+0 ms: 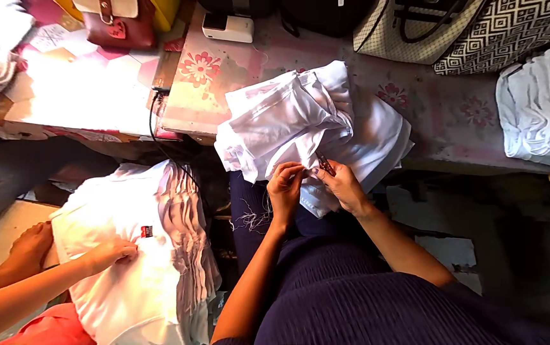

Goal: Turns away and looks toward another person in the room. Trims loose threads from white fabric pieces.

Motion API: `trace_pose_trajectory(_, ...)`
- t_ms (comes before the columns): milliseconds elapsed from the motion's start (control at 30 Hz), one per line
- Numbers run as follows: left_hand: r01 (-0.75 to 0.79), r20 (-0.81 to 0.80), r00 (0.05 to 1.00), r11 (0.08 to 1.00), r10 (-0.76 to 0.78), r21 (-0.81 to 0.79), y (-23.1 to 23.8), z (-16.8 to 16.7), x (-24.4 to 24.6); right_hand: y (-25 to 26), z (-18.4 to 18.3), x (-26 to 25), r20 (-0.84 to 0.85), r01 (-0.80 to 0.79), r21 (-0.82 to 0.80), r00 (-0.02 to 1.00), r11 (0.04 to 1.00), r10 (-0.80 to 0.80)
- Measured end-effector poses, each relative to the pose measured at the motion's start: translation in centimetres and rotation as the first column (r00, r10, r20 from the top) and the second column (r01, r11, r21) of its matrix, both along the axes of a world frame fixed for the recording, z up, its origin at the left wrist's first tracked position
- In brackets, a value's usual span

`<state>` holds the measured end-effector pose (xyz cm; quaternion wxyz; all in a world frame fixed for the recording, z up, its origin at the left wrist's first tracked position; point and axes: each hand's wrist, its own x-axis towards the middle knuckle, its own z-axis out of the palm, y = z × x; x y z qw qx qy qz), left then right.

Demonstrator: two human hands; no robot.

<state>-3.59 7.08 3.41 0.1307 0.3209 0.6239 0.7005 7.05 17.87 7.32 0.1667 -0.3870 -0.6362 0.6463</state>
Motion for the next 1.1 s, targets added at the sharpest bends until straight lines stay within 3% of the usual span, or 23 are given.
trace_pose_trajectory(133,0.107,0.164,0.982,0.993,-0.098,-0.048,-1.1,0.8,-0.3,0.8,2.1,1.5,-0.04,-0.074,-0.098,0.997,0.992,0.07)
trace_pose_trajectory(267,0.27,0.451,0.859,0.963,-0.243,0.005,-1.4,1.2,-0.8,1.7,4.6,2.9,-0.068,-0.286,-0.34,0.958,0.896,0.279)
trace_pose_trajectory(467,0.289,0.473,0.841,0.957,-0.262,0.017,-1.3,1.5,-0.9,1.5,3.2,1.8,-0.027,-0.339,-0.477,0.928,0.811,0.373)
trace_pose_trajectory(933,0.281,0.458,0.846,0.958,-0.272,0.049,-1.4,0.9,-0.8,0.8,1.8,0.9,-0.098,-0.223,-0.447,0.975,0.867,0.2)
trace_pose_trajectory(1100,0.204,0.616,0.762,0.977,-0.201,0.067,-2.5,1.1,-0.6,1.0,2.5,1.5,-0.197,-0.18,-0.271,0.972,0.946,0.129)
